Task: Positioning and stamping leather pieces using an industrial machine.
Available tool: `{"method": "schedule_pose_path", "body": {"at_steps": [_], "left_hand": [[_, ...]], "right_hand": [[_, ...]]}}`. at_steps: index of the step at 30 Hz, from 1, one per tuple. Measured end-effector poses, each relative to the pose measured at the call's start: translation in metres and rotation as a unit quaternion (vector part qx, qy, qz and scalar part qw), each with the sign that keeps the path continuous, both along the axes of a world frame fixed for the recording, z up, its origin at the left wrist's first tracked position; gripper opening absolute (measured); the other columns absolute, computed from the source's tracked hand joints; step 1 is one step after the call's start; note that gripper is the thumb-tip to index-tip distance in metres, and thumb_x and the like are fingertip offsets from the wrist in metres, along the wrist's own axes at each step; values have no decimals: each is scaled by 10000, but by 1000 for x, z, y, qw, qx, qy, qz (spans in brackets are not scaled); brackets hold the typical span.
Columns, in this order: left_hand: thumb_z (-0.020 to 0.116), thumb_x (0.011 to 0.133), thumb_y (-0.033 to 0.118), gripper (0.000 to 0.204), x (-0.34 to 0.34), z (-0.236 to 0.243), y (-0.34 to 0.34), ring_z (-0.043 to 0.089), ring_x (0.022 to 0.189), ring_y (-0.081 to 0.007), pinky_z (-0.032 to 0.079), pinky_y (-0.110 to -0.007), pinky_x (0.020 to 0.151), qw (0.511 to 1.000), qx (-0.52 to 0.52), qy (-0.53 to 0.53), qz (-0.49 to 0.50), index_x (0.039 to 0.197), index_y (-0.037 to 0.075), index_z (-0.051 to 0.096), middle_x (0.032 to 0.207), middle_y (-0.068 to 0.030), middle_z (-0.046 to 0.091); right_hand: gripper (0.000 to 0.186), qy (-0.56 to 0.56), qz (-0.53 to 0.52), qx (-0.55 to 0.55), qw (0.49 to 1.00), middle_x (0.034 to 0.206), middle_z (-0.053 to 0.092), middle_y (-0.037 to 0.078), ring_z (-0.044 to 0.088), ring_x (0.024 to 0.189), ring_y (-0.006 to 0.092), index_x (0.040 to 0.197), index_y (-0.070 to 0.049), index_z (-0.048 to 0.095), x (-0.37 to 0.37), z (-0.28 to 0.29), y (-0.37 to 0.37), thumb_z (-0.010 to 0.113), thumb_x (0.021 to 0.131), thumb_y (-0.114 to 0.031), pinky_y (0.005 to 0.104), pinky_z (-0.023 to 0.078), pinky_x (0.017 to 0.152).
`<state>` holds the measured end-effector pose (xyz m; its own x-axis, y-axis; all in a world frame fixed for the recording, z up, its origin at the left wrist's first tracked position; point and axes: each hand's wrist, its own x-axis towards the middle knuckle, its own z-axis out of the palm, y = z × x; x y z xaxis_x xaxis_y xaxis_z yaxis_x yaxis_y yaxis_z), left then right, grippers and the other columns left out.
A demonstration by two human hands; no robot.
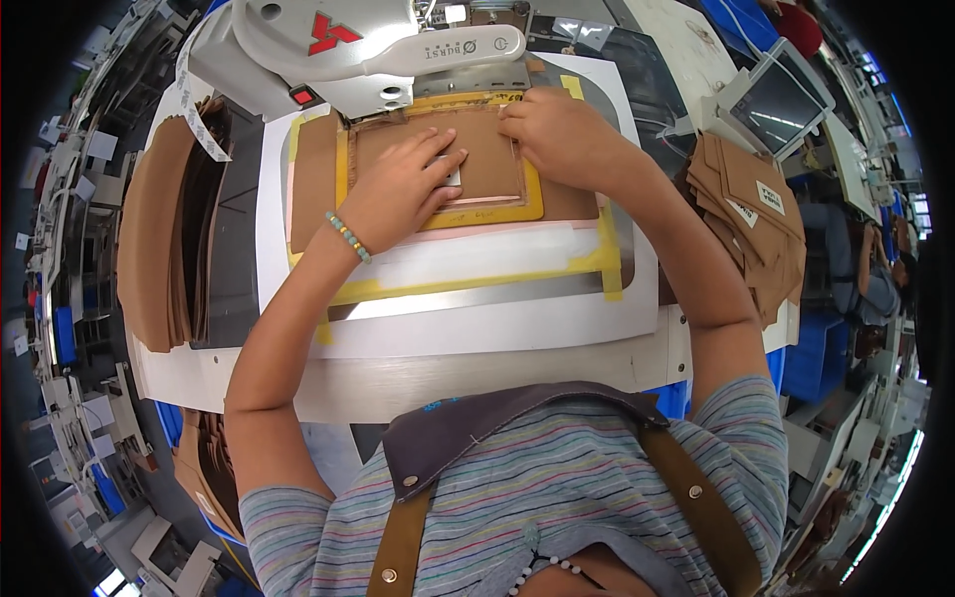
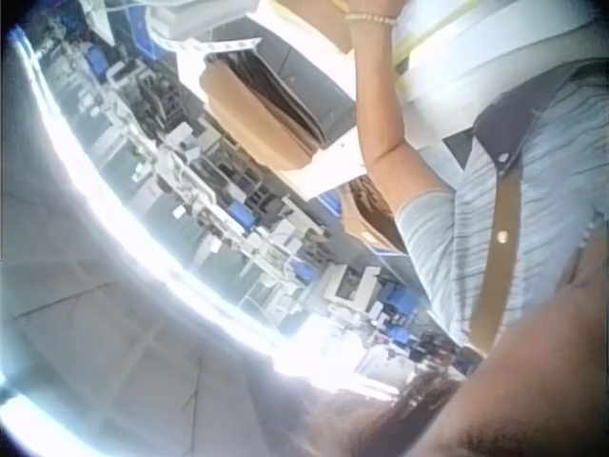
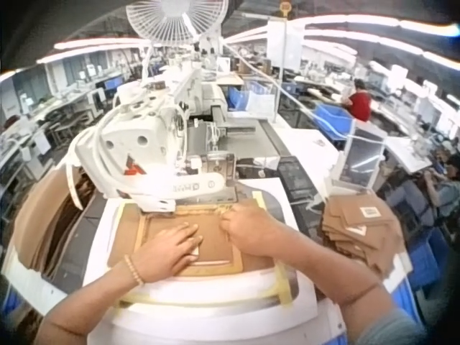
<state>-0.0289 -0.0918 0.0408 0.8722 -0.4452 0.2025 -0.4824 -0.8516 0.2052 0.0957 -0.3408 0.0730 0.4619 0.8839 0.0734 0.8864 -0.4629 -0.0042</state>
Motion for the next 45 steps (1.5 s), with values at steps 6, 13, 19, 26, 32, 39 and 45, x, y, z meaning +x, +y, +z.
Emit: {"method": "schedule_pose_path", "body": {"at_steps": [6,13,19,26,32,39,45], "left_hand": [[659,1042,246,452,-1,1,3,492,1453,-370,422,-466,1205,1000,-13,10,8,1450,57,613,1559,-151,545],[656,1044,234,457,-3,-3,9,497,1447,-368,420,-463,1207,1000,-15,-1,9,1446,21,608,1549,-166,550],[658,1041,208,464,-5,-10,18,514,1427,-370,428,-455,1197,999,-35,-26,20,1445,-13,600,1530,-182,565],[659,1030,191,441,-5,-8,30,521,1405,-363,440,-441,1186,998,-39,-43,30,1415,-19,610,1503,-174,580],[658,1017,170,417,-11,0,40,546,1350,-333,466,-423,1151,996,-55,-31,61,1393,-6,622,1455,-140,610],[634,1026,141,378,-21,7,58,554,1354,-335,457,-420,1154,994,-57,21,91,1386,22,641,1455,-128,617],[659,1017,152,326,-48,4,89,550,1381,-320,445,-437,1175,994,-51,-23,89,1312,18,686,1443,-117,641]], "right_hand": [[278,20,28,36,999,1187,760,42,652,1120,256,1145,-63,767,2,-7,14,708,874,-80,382,559,985],[240,16,53,56,997,1138,770,43,653,1081,256,1091,-52,776,-1,-10,35,729,859,-95,383,559,958],[258,-26,83,73,994,1122,756,44,657,1087,256,1108,-62,765,-5,-23,53,731,856,-101,379,561,958],[223,115,166,201,959,1131,753,73,680,1073,267,1140,-57,763,-39,25,39,688,971,-182,390,572,870],[343,207,383,517,737,979,775,145,740,853,248,870,-83,742,-114,116,-13,654,1051,-361,399,602,747],[189,471,478,488,558,1289,663,66,677,1184,231,1132,-17,751,-171,154,-43,780,960,-90,348,645,954],[252,473,530,431,556,1239,702,128,717,1093,288,1159,-15,739,-160,120,-36,724,1011,-218,400,628,912]]}}
